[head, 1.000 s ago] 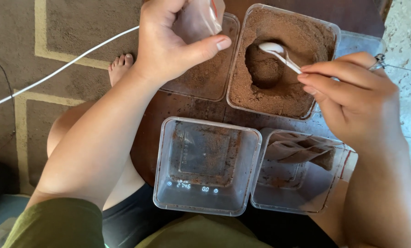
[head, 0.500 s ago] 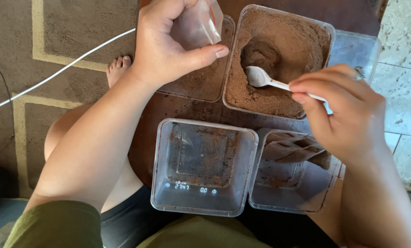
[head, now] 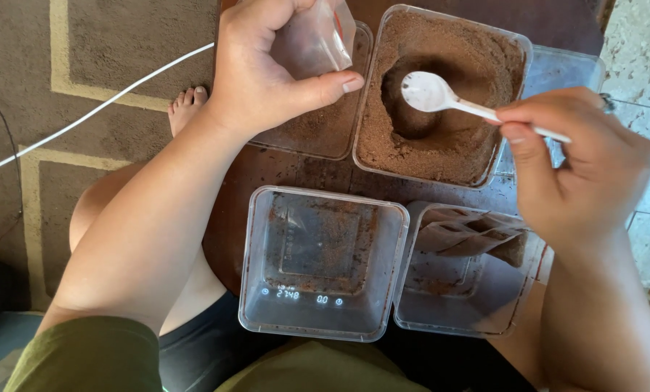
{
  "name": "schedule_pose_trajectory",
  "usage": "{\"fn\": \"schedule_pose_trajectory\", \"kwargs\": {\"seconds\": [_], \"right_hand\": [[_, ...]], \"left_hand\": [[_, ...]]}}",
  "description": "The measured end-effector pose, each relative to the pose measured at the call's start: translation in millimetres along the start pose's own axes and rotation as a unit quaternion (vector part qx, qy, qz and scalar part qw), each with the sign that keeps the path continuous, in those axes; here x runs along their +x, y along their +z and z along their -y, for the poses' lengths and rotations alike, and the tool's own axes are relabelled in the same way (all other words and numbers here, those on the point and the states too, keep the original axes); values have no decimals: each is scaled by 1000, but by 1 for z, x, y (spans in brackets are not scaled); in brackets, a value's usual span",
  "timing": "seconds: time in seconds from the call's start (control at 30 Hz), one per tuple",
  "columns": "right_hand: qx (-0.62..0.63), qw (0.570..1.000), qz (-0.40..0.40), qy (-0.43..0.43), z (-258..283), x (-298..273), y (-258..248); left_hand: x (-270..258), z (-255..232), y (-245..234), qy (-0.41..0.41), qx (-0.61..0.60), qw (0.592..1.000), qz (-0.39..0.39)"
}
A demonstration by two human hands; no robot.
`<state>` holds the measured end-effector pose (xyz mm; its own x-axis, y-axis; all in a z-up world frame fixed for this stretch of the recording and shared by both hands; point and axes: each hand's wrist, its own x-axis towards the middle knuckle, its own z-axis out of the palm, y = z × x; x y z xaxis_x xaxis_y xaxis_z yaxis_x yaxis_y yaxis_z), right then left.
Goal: A person is using a plastic spoon to fill small plastic bags with a brown powder from a larger container.
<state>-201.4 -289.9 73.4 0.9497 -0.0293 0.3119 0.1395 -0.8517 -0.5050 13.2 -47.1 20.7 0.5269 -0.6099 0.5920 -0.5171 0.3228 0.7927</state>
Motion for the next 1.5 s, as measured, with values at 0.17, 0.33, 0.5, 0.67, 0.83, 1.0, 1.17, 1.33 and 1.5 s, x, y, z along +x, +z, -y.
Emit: {"fn": "schedule_pose_trajectory", "kwargs": {"seconds": [0.17,0.33,0.5,0.67,0.83,1.0,1.17,1.33,1.5], "right_hand": [[-3,998,52,-34,2,5,4],[-6,999,32,-13,3,3,-1],[-9,999,36,-6,2,3,-2],[30,999,35,-14,3,5,10],[30,999,34,5,8,6,5],[45,997,53,13,8,9,12],[25,1000,10,-12,9,7,7],[42,998,50,15,8,9,13],[27,1000,5,-8,7,7,11]], "left_hand": [[1,1,1,-5,23,1000,-4],[-1,2,0,1,8,1000,0],[0,1,1,-16,16,1000,4],[-5,12,0,11,115,993,4],[-3,8,1,5,77,997,7],[-4,11,0,4,105,994,4],[-4,9,-1,22,75,997,9],[-5,12,0,10,82,997,2],[-10,19,-4,23,96,995,3]]}}
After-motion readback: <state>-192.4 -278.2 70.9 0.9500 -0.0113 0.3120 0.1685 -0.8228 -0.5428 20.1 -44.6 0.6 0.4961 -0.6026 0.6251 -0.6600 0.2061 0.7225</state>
